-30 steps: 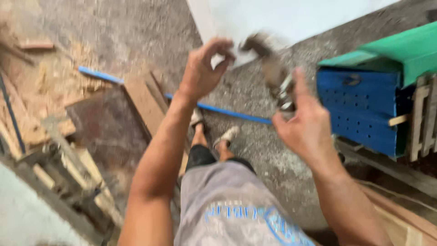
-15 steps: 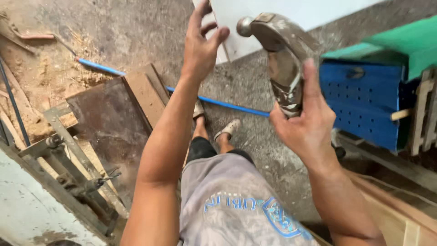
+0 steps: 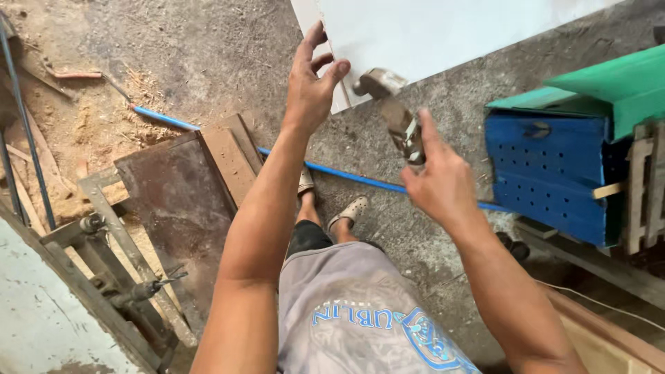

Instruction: The person hammers nails into the side of a white wooden cabinet. The person picks up nails from the surface and uses a hammer to drive them into the wood, repositioning the cabinet as they work.

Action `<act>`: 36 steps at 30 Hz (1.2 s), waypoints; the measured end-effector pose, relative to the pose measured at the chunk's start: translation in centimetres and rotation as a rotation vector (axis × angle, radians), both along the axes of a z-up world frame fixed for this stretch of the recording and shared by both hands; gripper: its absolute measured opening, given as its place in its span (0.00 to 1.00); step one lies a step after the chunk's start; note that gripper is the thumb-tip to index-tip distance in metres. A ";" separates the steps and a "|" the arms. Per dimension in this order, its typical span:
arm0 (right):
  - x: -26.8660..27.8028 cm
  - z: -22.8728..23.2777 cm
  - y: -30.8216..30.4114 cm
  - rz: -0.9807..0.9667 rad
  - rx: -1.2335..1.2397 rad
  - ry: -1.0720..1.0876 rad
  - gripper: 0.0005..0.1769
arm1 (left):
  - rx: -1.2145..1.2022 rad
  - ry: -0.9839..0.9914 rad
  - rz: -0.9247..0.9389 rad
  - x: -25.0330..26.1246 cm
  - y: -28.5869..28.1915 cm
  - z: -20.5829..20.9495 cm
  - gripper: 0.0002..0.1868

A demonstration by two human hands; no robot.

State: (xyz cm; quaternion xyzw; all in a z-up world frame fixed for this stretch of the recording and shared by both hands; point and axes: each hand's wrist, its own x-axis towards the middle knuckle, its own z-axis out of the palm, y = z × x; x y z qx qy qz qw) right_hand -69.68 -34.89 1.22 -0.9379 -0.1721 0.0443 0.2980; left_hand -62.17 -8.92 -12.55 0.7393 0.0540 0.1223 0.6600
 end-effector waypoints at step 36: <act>0.9 -3.2 -0.9 0.085 -0.075 -0.017 0.57 | 0.108 0.018 -0.139 -8.0 -4.2 -1.9 0.44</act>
